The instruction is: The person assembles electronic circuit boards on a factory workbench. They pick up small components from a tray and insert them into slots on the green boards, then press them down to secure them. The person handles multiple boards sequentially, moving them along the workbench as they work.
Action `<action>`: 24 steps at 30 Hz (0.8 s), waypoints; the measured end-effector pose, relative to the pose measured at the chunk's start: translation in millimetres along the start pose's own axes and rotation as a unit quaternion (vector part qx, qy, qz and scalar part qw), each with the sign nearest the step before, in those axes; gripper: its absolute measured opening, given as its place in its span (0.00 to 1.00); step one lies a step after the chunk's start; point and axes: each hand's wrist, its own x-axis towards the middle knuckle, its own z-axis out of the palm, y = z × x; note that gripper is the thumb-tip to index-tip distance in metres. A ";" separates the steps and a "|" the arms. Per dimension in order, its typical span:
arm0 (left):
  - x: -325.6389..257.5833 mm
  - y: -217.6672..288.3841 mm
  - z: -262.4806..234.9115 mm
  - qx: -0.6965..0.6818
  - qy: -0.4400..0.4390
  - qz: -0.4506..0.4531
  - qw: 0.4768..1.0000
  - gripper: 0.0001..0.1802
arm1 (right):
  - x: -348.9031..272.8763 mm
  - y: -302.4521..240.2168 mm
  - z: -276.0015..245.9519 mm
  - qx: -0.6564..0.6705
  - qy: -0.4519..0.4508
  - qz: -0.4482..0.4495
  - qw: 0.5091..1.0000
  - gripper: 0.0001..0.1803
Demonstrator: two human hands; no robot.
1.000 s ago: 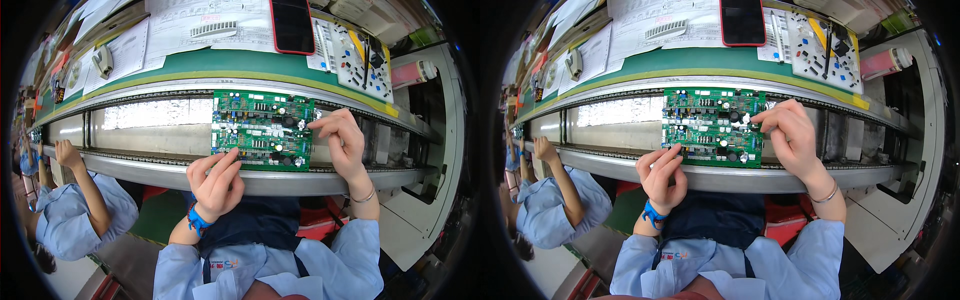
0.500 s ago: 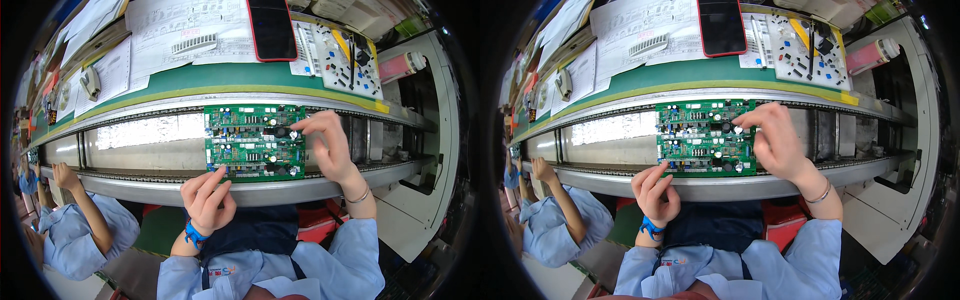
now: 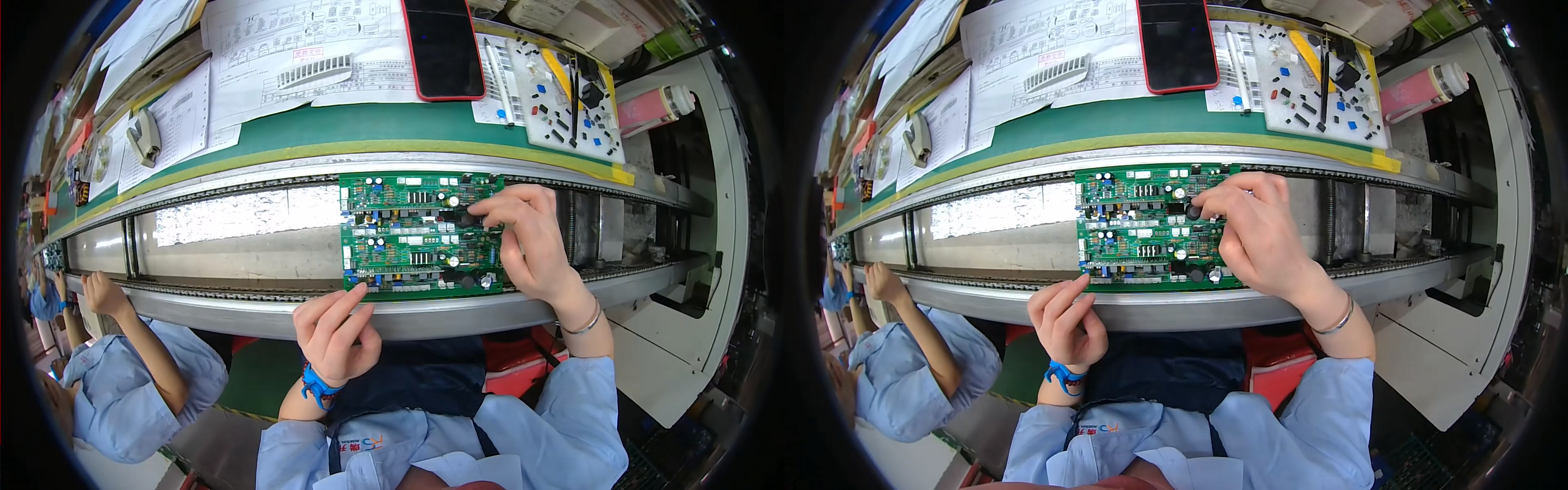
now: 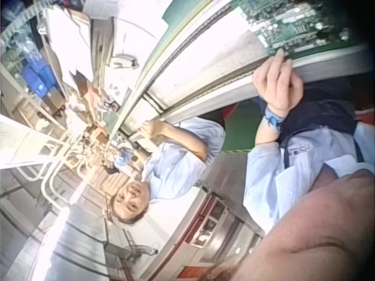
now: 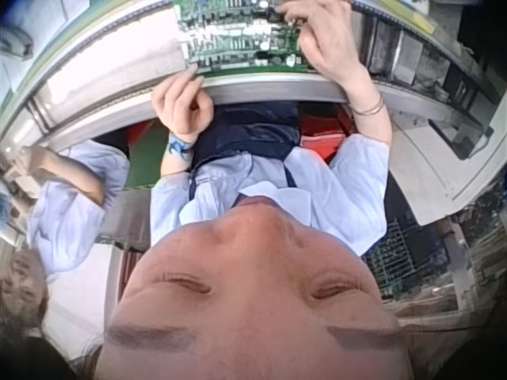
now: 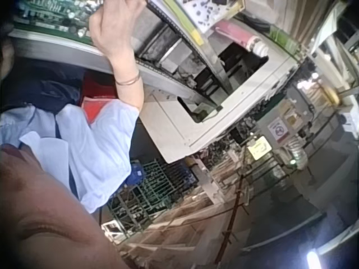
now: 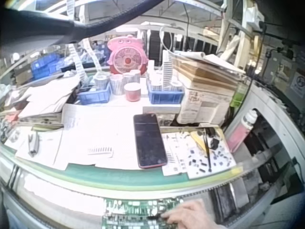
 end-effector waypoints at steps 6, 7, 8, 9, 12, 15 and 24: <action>-0.6 0.0 -0.3 0.005 0.002 0.000 1.000 0.17 | 0.9 0.2 0.0 -0.005 -0.008 0.026 1.000 0.17; -0.9 -0.1 -0.3 0.004 0.002 -0.001 1.000 0.17 | 0.3 0.8 -0.1 -0.003 -0.004 0.023 1.000 0.17; -1.3 -0.1 -0.3 0.004 0.002 -0.002 1.000 0.17 | -0.1 1.3 -0.3 -0.001 0.001 0.021 1.000 0.17; -1.6 -0.1 -0.4 0.005 0.003 -0.002 1.000 0.17 | 0.1 1.6 -0.3 -0.001 0.011 0.021 1.000 0.17; -0.9 -0.1 0.3 -0.002 0.004 -0.002 1.000 0.16 | -0.3 3.4 -2.2 -0.002 0.040 0.029 0.999 0.16; -4.1 -4.0 2.0 0.005 0.018 0.008 1.000 0.20 | -0.7 5.8 -4.6 0.001 0.056 0.043 0.998 0.15; -1.3 0.2 -0.4 0.001 0.003 -0.004 1.000 0.14 | -0.9 7.3 -8.5 -0.002 0.067 0.066 0.996 0.14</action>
